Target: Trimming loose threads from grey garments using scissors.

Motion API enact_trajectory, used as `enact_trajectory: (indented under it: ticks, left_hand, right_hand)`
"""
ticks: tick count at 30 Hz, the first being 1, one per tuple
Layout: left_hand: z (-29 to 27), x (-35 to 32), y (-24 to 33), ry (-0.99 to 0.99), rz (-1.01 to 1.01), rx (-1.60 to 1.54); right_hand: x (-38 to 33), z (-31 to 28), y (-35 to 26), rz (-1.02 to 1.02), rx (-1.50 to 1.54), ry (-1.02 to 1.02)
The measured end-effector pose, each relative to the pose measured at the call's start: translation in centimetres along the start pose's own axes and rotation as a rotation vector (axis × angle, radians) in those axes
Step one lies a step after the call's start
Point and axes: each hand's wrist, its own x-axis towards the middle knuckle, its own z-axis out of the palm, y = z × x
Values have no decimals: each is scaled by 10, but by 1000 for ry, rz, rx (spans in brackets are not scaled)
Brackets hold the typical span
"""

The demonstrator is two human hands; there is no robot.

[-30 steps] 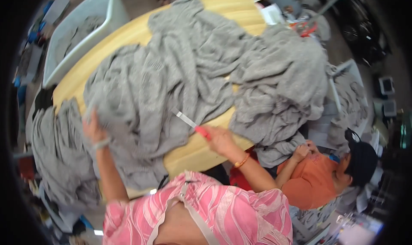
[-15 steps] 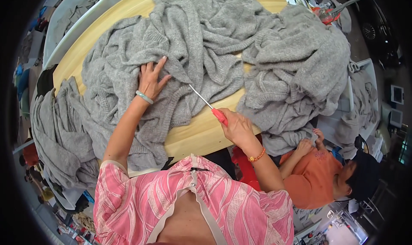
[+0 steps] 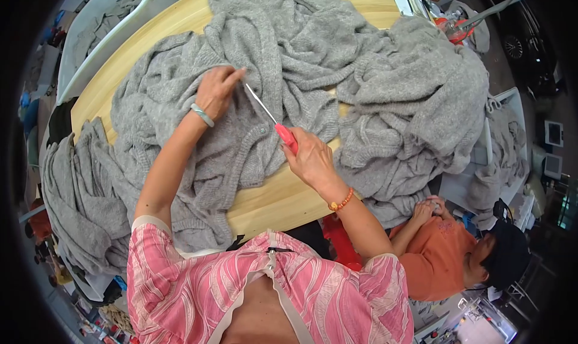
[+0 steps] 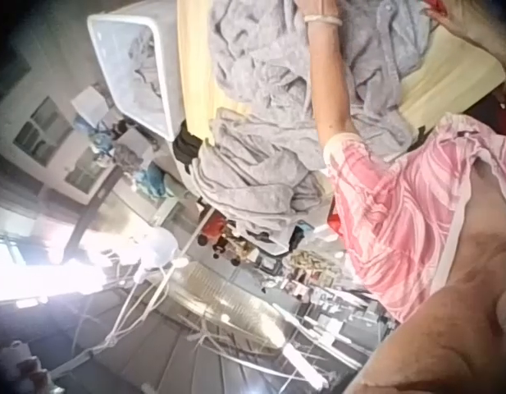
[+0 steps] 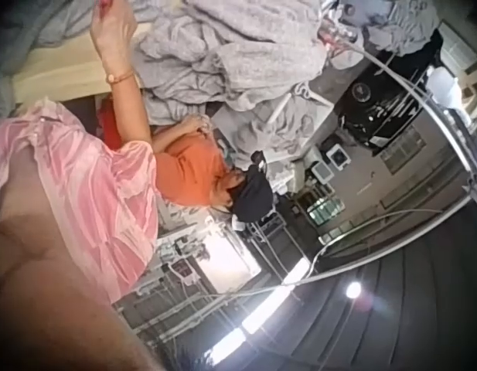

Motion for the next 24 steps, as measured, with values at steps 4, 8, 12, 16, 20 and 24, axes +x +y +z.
enact_trajectory:
  ticks: [4, 8, 12, 16, 20, 24]
  left_hand:
    - [-24, -1, -20, 64, -103, 318]
    - [-28, -3, -52, -189, -486, -360]
    - [-60, -4, -54, -409, -628, -830]
    - [-125, -8, -42, -619, -694, -823]
    - [-176, -27, -45, -581, -841, -1053]
    - [-171, -44, -71, -557, -952, -897]
  right_hand:
    - [31, 31, 1, -5, 51, 28]
    - [67, 73, 7, 29, 91, 79]
    - [89, 90, 12, 164, 123, -56]
    - [82, 45, 13, 117, 546, -261]
    - [85, 19, 30, 84, 943, -421]
    - [111, 27, 20, 5, 884, -452]
